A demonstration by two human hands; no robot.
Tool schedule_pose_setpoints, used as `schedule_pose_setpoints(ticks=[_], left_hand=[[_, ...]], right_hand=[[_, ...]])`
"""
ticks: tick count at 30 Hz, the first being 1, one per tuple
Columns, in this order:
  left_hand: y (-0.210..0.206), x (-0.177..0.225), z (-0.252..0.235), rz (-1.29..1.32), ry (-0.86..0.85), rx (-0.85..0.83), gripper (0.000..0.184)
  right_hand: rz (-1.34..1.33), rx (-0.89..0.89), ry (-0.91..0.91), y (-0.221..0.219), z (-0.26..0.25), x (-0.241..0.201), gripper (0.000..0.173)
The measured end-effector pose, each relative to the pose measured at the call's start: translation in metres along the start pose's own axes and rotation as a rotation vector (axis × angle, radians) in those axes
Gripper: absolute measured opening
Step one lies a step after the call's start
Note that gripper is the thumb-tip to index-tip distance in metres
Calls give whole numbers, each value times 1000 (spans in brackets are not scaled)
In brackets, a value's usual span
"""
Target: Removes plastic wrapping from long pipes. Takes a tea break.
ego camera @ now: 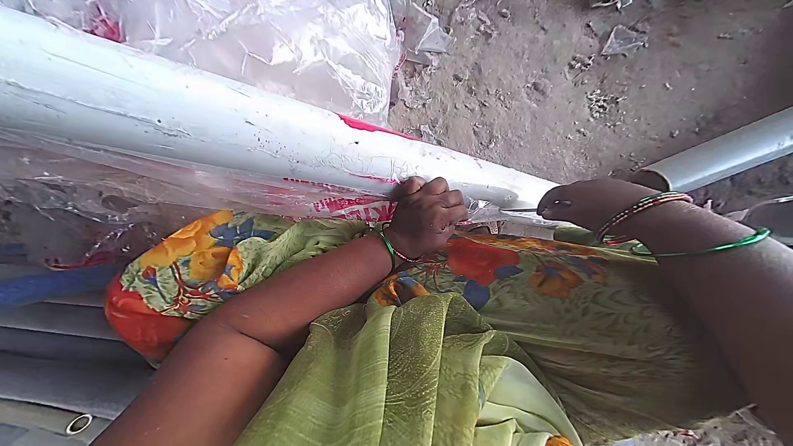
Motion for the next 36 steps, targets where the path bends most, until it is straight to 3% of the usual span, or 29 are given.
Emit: schedule_pose_setpoints(ticks=[5, 9, 10, 15, 25, 30, 36], left_hand=[[1, 0, -2, 1, 6, -17, 13], [1, -1, -2, -4, -4, -1, 13], [1, -1, -1, 2, -5, -9, 14], [2, 0, -2, 20, -3, -23, 13], [2, 0, -1, 3, 0, 0, 13], [-1, 0, -1, -10, -29, 16, 11], [3, -1, -3, -13, -21, 40, 11]], right_hand=[[-39, -48, -27, 0, -3, 7, 28], [77, 113, 60, -3, -23, 39, 29], [83, 132, 82, -4, -22, 37, 28], [-42, -68, -136, 5, 12, -19, 35], [-194, -30, -85, -3, 6, -22, 31], [-301, 84, 129, -10, -6, -24, 23], [-357, 42, 29, -5, 3, -42, 29]])
Point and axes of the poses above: each hand's wrist, its own z-axis away from the middle knuckle, its own y-axis out of the back of the hand, x = y × z, the point moved 8 cm from there along -z, towards the middle knuckle, and after that the axes turned 11 degrees about -z, right-handed, at the moved point
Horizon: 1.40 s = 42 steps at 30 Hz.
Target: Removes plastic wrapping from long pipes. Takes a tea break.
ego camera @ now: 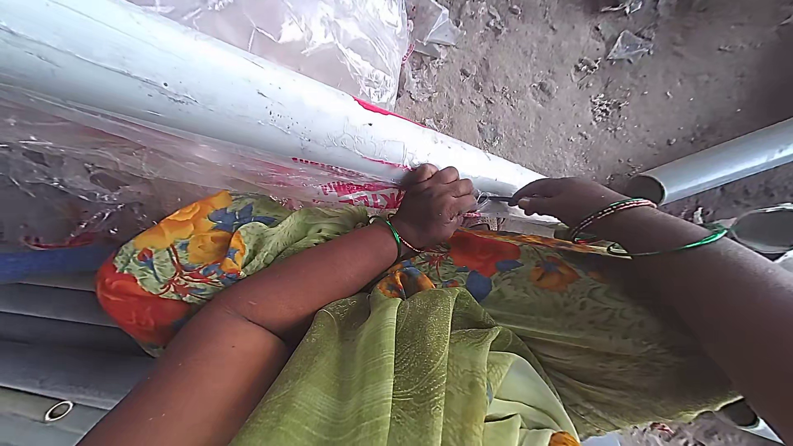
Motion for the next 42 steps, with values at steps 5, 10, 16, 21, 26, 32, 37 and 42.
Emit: schedule_pose_setpoints(ticks=[5, 10, 16, 21, 26, 32, 37, 42], left_hand=[[-2, -2, -4, 1, -10, 16, 12], [-3, -2, 0, 17, -25, -3, 16], [-3, -1, 1, 8, -38, -7, 13], [-2, -2, -1, -4, -24, -1, 12], [-2, -3, -3, -2, -2, 6, 11], [-1, 0, 1, 2, -26, -3, 11], [-4, 2, 6, 14, -42, -35, 12], [-3, 1, 5, 28, -36, -28, 14]], right_hand=[[-162, 92, -4, 13, 5, 4, 27], [-264, 287, 89, 52, 21, -10, 26], [257, 12, -22, 39, 17, 11, 26], [425, 51, -171, 52, 22, 41, 27], [462, 27, -323, 51, 17, 62, 29], [441, -34, -280, 36, 8, 49, 31], [407, -76, -192, 36, -11, 78, 28], [269, -63, -218, 35, -16, 94, 29]])
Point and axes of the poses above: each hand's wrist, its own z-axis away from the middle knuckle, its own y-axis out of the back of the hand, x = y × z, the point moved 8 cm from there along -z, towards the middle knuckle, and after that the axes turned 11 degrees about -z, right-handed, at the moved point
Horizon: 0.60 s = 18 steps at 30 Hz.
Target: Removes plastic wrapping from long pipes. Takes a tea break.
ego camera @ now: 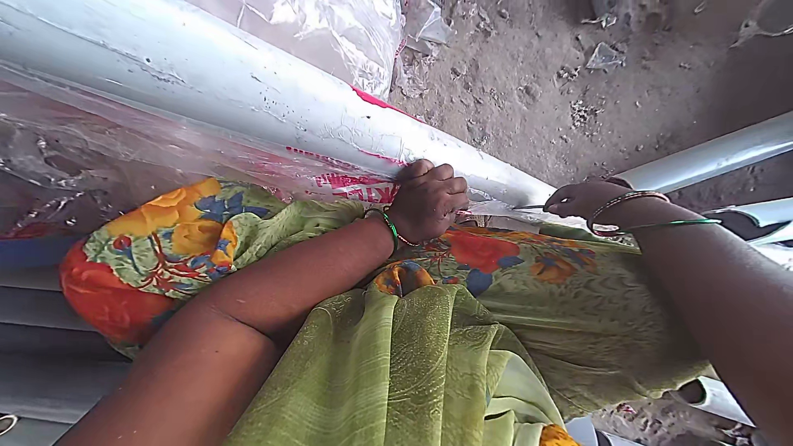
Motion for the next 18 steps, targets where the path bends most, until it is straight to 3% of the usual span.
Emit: schedule_pose_setpoints(ticks=[9, 13, 16, 18], left_hand=[[-1, -1, -3, 8, 0, 6, 13], [1, -2, -6, 5, 0, 12, 12], [0, -3, -5, -3, -13, 12, 11], [1, -3, -5, -4, -16, 20, 11]], right_hand=[[-138, 21, -33, -7, -4, 12, 28], [-58, -3, -37, 3, 12, -10, 27], [76, 133, 237, 11, 20, -13, 27], [81, 3, 22, 13, 27, -21, 29]])
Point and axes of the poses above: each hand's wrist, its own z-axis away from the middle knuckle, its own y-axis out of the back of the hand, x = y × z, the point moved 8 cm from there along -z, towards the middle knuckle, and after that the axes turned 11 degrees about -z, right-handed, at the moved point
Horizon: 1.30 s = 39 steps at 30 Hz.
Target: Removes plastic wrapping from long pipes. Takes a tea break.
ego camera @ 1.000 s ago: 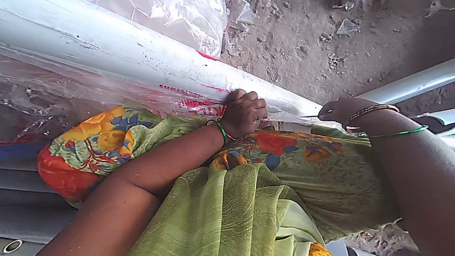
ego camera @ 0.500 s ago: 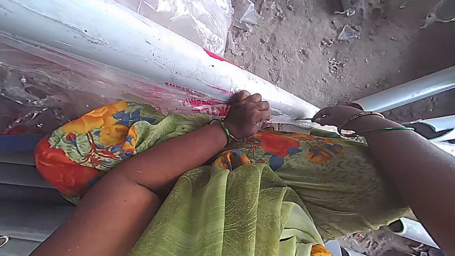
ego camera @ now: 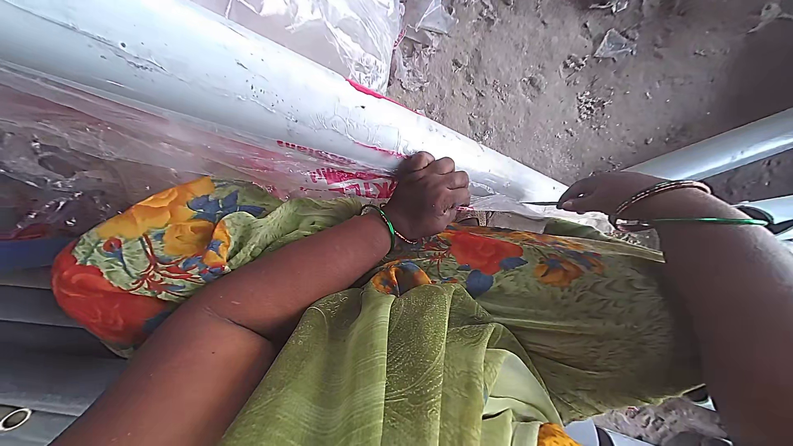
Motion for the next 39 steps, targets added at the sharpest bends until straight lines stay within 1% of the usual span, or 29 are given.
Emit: schedule_pose_setpoints(ticks=[1, 2, 7, 13, 17, 19, 21, 22, 24, 26, 27, 29, 31, 33, 36, 39], left_hand=[[0, 0, 0, -3, 0, 8, 11], [1, 0, 0, -6, 1, 12, 11], [2, 0, -1, -7, 1, 3, 12], [2, 1, -2, -1, 0, 14, 13], [3, 0, -2, 6, 6, -3, 13], [2, 0, -2, 8, 9, -7, 13], [0, 0, -2, 7, 12, -14, 14], [0, 0, -3, 7, 10, -18, 14], [0, 0, -3, -4, 7, -15, 15], [1, 0, -3, -15, 4, -1, 14], [1, 0, -2, -12, 2, 2, 14], [1, 1, -1, 0, -1, -5, 14], [1, 1, 0, 8, -1, -14, 14], [2, 1, 0, 11, 3, -12, 14], [1, 2, 0, 10, 6, -21, 15], [-1, 1, 2, 27, 10, -31, 15]], right_hand=[[2, -23, -60, 1, 2, -2, 29], [1, -14, -77, 2, 3, -2, 28], [-35, 45, -29, 12, 11, -5, 26], [-40, 1, -40, 1, 2, -6, 28], [-93, -25, -4, -5, -7, 0, 23], [-108, -25, 35, -8, -15, 11, 22], [-112, 29, 82, -8, -21, 21, 22], [-132, 41, 66, -6, -17, 17, 23], [-103, 110, 121, -1, -23, 22, 23], [-88, 101, 133, 0, -31, 29, 21], [-72, 94, 131, -1, -33, 29, 21], [-65, 42, 75, -2, -21, 14, 25], [-58, 39, 35, -2, -10, -1, 27], [-64, 33, 7, -2, -8, -8, 28], [-86, 28, 21, -1, -13, -4, 28], [-109, 27, 97, -5, -24, 8, 24]])
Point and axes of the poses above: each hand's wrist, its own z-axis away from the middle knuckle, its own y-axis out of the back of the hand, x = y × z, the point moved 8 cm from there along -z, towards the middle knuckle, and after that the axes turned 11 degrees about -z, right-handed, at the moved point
